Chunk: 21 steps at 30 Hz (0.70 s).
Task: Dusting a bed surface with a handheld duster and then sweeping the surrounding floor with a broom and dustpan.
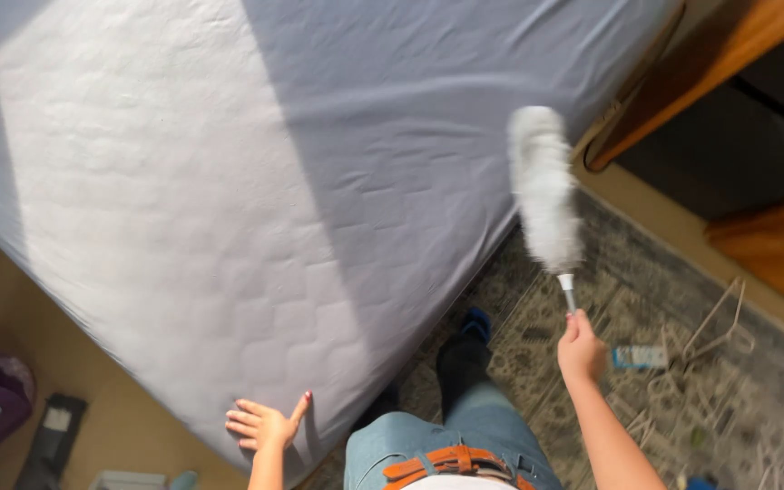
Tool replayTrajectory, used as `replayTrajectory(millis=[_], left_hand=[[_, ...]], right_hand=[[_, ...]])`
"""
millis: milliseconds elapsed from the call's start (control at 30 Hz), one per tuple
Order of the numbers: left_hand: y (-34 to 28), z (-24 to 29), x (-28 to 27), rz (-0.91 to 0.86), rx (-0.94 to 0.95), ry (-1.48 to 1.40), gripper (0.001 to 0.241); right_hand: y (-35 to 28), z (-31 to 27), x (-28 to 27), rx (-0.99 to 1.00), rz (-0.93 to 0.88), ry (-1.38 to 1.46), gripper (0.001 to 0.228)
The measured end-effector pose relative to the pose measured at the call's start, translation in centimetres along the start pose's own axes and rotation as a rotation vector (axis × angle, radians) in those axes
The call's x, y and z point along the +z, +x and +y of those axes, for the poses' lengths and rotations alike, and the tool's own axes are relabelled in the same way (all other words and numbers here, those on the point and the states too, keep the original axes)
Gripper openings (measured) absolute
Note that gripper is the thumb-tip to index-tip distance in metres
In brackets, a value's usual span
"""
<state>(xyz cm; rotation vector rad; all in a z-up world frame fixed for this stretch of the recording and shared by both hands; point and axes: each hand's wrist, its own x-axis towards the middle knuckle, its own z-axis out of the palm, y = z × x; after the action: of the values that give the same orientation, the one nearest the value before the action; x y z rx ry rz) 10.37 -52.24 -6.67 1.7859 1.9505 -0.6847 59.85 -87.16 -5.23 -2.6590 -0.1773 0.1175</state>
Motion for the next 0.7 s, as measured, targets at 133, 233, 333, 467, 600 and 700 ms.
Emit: replayTrajectory(millis=[133,233,333,467,600,700], left_hand=[[-3.0,10.7,1.3,0.004,-0.128,0.075,0.160],[-4.9,19.5,2.3,0.060,-0.145,0.011,0.154],[-8.4,25.6,2.8,0.080,-0.018,-0.039,0.145],[-11.2,29.3,2.2,-0.091,0.021,0.017,0.149],[-12.2,31.0,0.7,-0.296,0.077,0.113,0.157],[-10.9,31.7,2.9,-0.170,0.005,-0.095,0.159]], right_hand=[[5.2,-3.0,-2.3,-0.189,0.109,-0.094,0.030],[4.6,-8.3,-4.2,-0.268,-0.185,-0.017,0.035],[2.4,-10.5,-4.2,-0.706,-0.414,0.096,0.033],[4.9,-9.7,-2.5,-1.254,-0.512,-0.125,0.035],[12.6,-8.4,-4.9,-0.729,-0.561,-0.253,0.028],[19.2,-4.2,-6.8,-0.225,-0.256,-0.244,0.031]])
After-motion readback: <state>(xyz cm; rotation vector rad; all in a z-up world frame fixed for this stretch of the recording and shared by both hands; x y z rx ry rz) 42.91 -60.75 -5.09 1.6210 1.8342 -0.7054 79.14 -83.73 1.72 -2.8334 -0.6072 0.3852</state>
